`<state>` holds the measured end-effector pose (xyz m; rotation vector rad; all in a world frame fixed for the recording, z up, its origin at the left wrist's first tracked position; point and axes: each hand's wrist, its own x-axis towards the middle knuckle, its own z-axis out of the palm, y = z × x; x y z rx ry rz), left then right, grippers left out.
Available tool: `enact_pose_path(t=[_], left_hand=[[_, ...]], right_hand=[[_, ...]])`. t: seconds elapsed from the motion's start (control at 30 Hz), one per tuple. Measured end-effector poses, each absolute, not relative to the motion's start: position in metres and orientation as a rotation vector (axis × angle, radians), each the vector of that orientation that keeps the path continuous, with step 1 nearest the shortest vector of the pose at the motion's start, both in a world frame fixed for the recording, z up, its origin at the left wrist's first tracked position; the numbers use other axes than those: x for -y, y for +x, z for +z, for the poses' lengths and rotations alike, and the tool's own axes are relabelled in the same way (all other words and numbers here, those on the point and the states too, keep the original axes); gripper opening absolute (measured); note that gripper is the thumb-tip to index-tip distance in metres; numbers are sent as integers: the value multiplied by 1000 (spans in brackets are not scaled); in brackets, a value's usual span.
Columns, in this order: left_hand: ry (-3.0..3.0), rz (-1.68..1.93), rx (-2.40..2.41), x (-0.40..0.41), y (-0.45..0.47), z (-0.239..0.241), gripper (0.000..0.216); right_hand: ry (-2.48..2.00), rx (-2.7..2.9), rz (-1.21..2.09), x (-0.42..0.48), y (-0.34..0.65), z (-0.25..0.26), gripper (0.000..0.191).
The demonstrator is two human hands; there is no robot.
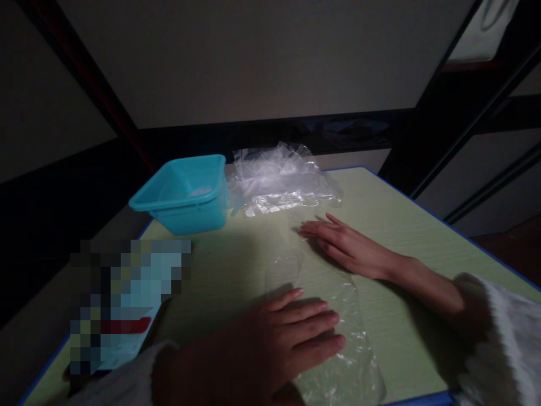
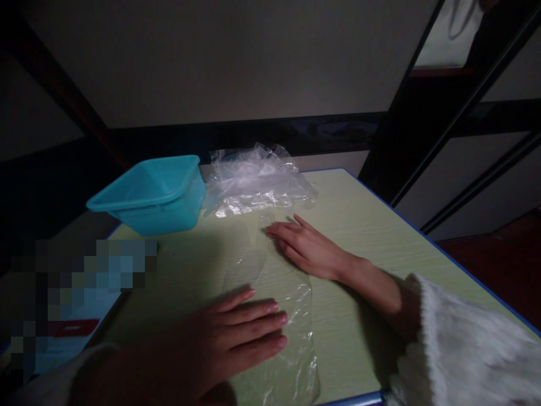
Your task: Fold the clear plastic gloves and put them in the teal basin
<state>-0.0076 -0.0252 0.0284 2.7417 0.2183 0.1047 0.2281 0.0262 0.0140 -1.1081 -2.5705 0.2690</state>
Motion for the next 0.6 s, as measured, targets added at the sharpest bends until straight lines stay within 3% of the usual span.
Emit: enact_pose_path(t=[0.33,0.5,0.6], left_hand=[[2844,261,-219,29,-8,27,39],[2741,692,-1029,15,-12,10,39],[2656,690,-1297,5,-14,2,40]], right_hand=[[-990,2655,320,-28,217,14,38],[-1031,2552,244,-30,224,16,38],[-1097,2497,214,-32,229,15,39]])
